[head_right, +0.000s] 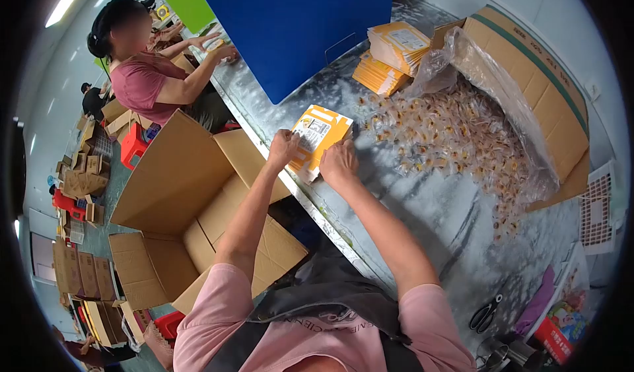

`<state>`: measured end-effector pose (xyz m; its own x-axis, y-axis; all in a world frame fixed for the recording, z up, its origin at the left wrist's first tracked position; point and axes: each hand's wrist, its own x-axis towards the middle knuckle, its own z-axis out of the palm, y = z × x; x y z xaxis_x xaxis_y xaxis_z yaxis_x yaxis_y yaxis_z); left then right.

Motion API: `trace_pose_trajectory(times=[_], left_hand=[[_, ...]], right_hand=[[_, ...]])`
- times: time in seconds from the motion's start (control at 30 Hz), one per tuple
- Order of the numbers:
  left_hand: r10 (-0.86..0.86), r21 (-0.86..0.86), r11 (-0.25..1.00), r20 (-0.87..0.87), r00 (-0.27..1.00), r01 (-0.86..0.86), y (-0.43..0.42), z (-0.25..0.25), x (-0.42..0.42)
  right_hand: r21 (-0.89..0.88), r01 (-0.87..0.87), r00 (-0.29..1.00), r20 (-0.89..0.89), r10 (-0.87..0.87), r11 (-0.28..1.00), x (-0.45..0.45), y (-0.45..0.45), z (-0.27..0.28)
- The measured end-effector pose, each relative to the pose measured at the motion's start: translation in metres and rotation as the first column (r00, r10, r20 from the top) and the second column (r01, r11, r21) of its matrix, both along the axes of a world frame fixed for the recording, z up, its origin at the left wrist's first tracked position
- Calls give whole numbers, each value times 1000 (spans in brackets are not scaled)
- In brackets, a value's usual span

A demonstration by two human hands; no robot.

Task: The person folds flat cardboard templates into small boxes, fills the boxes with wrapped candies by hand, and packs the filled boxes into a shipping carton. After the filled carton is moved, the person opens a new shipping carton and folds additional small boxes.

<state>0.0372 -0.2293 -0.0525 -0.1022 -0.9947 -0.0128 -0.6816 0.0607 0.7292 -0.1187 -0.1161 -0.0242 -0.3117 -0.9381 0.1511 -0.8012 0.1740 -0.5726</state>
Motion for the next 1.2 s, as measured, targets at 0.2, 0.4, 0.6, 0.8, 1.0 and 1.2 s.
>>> trace_pose_trajectory(times=[0.2, 0.4, 0.6, 0.8, 1.0, 1.2], left_hand=[[119, -248, 959, -89, 989, -138, 16, 2, 9], [-62, -96, 995, -461, 885, 19, 117, 96, 4], [-290, -182, 957, -519, 804, 228, 229, 71, -60], [-415, -154, 909, -438, 798, 388, 292, 68, -102], [-532, -203, 845, -420, 735, 495, 314, 69, -142], [-521, -208, 852, -420, 743, 480, 326, 76, -153]], right_hand=[[-179, 31, 976, 216, 9, 983, -2, -14, -4], [-299, -237, 720, 585, 374, 924, -49, 69, 22], [-266, 162, 735, 675, 63, 950, -50, 176, 39], [-237, 307, 643, 766, -17, 922, -76, 256, 26], [-164, 431, 683, 702, -202, 887, -95, 290, 14], [-275, 389, 732, 671, -114, 879, -111, 310, 24]])
